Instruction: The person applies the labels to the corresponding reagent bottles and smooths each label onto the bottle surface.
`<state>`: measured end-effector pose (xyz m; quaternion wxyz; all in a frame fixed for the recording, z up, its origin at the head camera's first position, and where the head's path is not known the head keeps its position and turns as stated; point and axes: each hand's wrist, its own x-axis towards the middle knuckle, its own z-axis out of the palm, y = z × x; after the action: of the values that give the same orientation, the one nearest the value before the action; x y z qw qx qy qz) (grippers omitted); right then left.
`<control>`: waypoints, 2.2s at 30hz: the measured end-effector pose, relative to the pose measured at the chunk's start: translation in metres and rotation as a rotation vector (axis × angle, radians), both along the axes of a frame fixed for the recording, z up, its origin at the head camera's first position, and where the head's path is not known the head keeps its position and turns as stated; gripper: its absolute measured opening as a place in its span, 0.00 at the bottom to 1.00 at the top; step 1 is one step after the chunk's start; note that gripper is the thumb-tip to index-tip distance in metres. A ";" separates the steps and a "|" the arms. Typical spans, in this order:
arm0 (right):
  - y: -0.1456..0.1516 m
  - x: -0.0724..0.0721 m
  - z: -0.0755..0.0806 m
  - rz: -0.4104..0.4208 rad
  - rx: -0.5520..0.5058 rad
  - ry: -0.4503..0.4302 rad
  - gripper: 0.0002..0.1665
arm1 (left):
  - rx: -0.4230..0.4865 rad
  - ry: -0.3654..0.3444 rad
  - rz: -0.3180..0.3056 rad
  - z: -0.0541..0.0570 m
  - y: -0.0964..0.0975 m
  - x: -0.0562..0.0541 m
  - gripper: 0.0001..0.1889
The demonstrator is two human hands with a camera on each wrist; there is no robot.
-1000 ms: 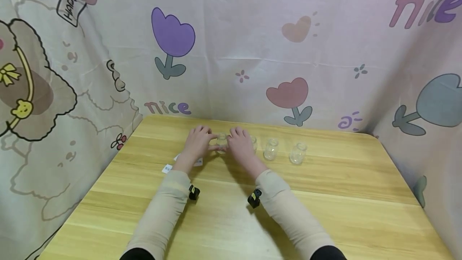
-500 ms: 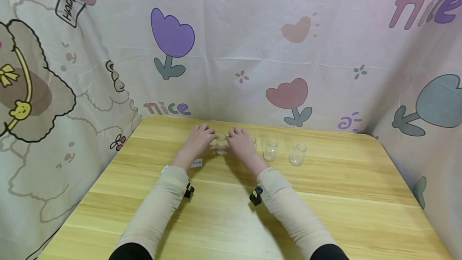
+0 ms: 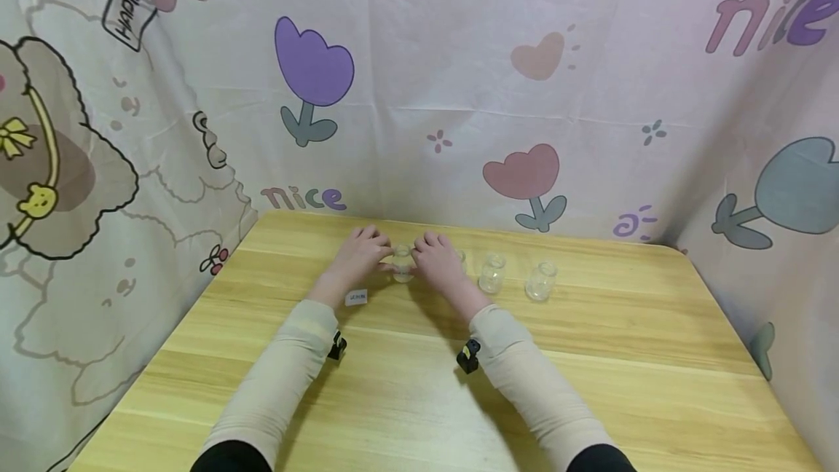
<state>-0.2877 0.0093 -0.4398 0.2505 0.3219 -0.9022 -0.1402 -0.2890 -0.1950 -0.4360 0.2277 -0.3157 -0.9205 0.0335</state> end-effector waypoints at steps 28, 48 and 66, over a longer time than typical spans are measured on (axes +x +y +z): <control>-0.005 0.001 -0.002 0.016 -0.061 -0.089 0.21 | 0.013 0.027 0.024 -0.002 0.000 0.006 0.21; -0.010 0.004 -0.005 -0.100 -0.067 -0.128 0.30 | 0.012 -0.002 0.098 -0.004 0.006 0.009 0.20; -0.004 0.022 0.000 -0.134 -0.182 -0.103 0.29 | 0.351 -0.285 0.390 0.023 -0.017 0.060 0.25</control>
<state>-0.2653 0.0055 -0.4396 0.2221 0.2435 -0.9424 -0.0575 -0.2288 -0.2120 -0.4129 0.1367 -0.0902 -0.9782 -0.1276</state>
